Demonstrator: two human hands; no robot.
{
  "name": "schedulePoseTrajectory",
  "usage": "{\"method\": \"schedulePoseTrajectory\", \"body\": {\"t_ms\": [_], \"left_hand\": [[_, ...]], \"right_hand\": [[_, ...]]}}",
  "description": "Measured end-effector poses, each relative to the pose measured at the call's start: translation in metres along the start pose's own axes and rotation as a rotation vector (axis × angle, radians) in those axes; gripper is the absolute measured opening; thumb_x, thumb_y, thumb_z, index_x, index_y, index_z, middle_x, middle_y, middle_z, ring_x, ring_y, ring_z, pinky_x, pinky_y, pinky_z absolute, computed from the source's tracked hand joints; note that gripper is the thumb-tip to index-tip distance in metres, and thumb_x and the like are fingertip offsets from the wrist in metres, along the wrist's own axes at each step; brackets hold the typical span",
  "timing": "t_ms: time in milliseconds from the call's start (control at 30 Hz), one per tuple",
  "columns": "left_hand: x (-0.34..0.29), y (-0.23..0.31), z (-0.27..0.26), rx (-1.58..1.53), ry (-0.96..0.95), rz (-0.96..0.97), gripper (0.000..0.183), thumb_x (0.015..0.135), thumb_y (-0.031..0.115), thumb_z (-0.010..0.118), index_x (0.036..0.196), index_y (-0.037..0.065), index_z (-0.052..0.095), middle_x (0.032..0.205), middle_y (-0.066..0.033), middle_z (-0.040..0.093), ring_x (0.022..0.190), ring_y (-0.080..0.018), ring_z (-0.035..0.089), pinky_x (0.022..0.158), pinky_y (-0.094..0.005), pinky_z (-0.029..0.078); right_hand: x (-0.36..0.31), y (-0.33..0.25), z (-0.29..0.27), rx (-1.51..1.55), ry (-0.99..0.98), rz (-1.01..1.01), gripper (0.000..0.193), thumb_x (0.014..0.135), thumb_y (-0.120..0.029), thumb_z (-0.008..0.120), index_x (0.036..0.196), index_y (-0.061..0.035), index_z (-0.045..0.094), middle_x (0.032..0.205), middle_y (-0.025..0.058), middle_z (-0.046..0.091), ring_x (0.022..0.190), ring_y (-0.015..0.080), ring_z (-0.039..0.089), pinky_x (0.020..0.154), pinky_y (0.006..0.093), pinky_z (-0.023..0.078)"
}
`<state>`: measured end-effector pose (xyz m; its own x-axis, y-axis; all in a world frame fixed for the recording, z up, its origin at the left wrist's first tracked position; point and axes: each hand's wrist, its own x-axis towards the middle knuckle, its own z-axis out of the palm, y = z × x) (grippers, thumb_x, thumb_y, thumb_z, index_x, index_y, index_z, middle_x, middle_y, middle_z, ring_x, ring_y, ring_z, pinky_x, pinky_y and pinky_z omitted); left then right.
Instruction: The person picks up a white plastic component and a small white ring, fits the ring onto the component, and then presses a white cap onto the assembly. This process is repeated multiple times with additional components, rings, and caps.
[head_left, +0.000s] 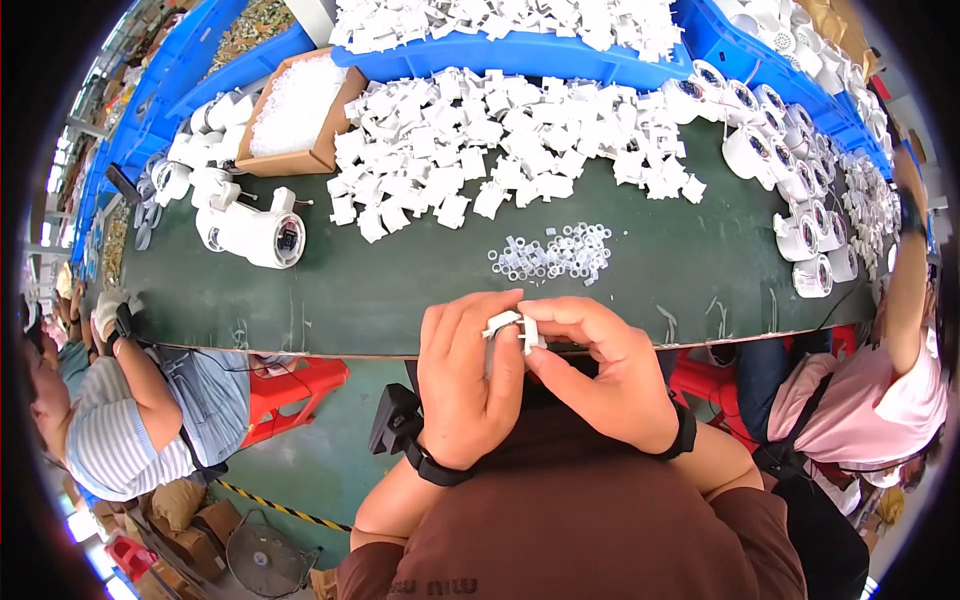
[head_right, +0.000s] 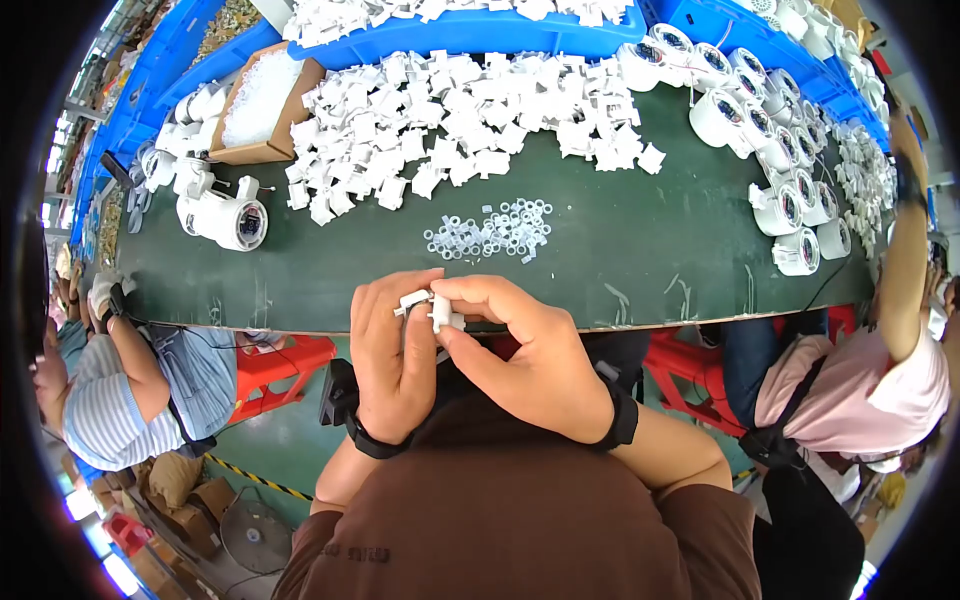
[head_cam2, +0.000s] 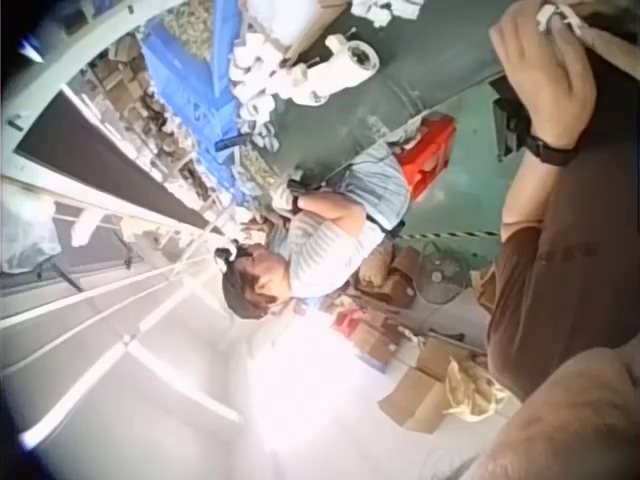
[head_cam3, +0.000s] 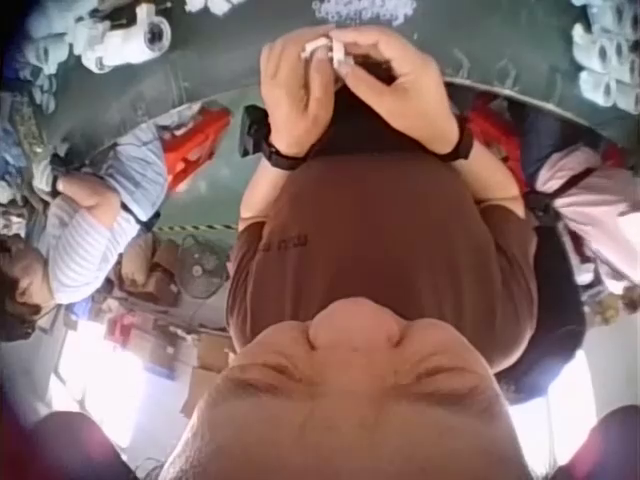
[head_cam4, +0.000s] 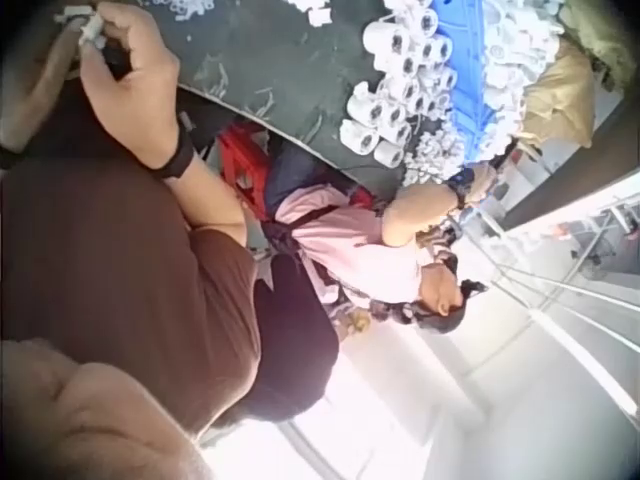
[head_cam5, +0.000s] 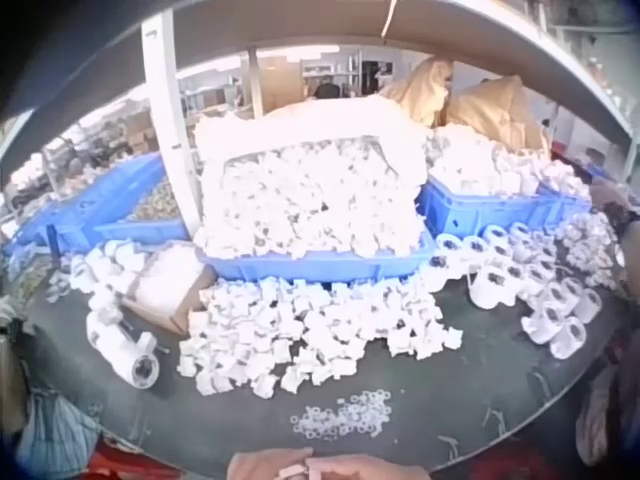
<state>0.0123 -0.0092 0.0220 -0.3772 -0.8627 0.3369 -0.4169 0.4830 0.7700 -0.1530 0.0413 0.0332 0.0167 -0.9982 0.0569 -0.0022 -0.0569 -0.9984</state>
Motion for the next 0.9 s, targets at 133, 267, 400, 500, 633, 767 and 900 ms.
{"method": "schedulePoseTrajectory", "body": {"t_ms": [133,267,400,500,633,767,900], "left_hand": [[0.0,-0.001,0.0,0.004,-0.002,0.018,0.032,0.095,0.007,0.054,0.124,-0.002,0.064,0.112,-0.018,0.067,0.095,-0.0361,0.058,0.085,-0.0436,0.048],[-0.001,-0.004,0.002,0.023,-0.002,0.057,0.035,0.093,0.006,0.051,0.124,-0.004,0.063,0.113,-0.0196,0.066,0.095,-0.0369,0.058,0.086,-0.0447,0.048],[-0.001,-0.006,0.002,0.023,-0.001,0.063,0.035,0.093,0.008,0.05,0.124,-0.004,0.063,0.113,-0.0196,0.066,0.096,-0.0369,0.058,0.086,-0.0447,0.048],[0.0,-0.006,0.001,-0.02,-0.01,0.053,0.035,0.095,0.015,0.048,0.121,-0.003,0.063,0.113,-0.0195,0.066,0.095,-0.037,0.058,0.086,-0.0447,0.047],[-0.003,-0.011,0.008,0.003,0.005,0.083,0.037,0.096,0.021,0.047,0.119,-0.003,0.063,0.113,-0.0186,0.066,0.095,-0.0365,0.058,0.086,-0.0446,0.046],[-0.004,-0.012,0.01,0.052,0.034,0.127,0.036,0.095,0.023,0.048,0.117,-0.002,0.063,0.112,-0.0173,0.066,0.095,-0.0357,0.057,0.085,-0.0445,0.046],[-0.003,-0.012,0.011,0.101,0.035,0.139,0.036,0.094,0.024,0.05,0.117,-0.001,0.063,0.111,-0.0168,0.066,0.094,-0.0356,0.057,0.085,-0.0447,0.046]], "right_hand": [[0.0,0.003,0.002,0.048,0.013,0.018,0.043,0.094,0.008,0.066,0.136,-0.0001,0.058,0.122,0.0092,0.07,0.116,0.0165,0.066,0.099,0.0314,0.052],[-0.001,0.003,0.002,0.027,0.027,-0.005,0.042,0.094,0.009,0.066,0.134,0.0007,0.06,0.121,0.0087,0.07,0.115,0.0149,0.066,0.1,0.0309,0.051],[-0.002,0.004,0.002,-0.058,0.024,-0.004,0.041,0.093,0.009,0.067,0.133,0.0011,0.061,0.121,0.0092,0.069,0.114,0.0145,0.066,0.1,0.031,0.051],[-0.003,0.008,0.005,-0.014,0.053,0.059,0.042,0.092,0.01,0.069,0.132,0.001,0.062,0.118,0.0089,0.069,0.112,0.0148,0.066,0.098,0.0312,0.052],[-0.001,0.015,0.018,-0.09,0.178,-0.118,0.039,0.086,0.008,0.075,0.123,0.0016,0.065,0.108,0.0092,0.068,0.097,0.0168,0.065,0.086,0.03,0.052],[0.001,0.013,0.017,-0.26,0.186,-0.245,0.04,0.087,0.011,0.073,0.125,0.0012,0.065,0.107,0.0082,0.065,0.1,0.0159,0.065,0.089,0.0297,0.051],[-0.002,0.019,0.017,-0.227,0.185,-0.179,0.038,0.089,0.011,0.071,0.125,0.0013,0.064,0.107,0.0078,0.066,0.101,0.0166,0.065,0.09,0.0304,0.051]]}}
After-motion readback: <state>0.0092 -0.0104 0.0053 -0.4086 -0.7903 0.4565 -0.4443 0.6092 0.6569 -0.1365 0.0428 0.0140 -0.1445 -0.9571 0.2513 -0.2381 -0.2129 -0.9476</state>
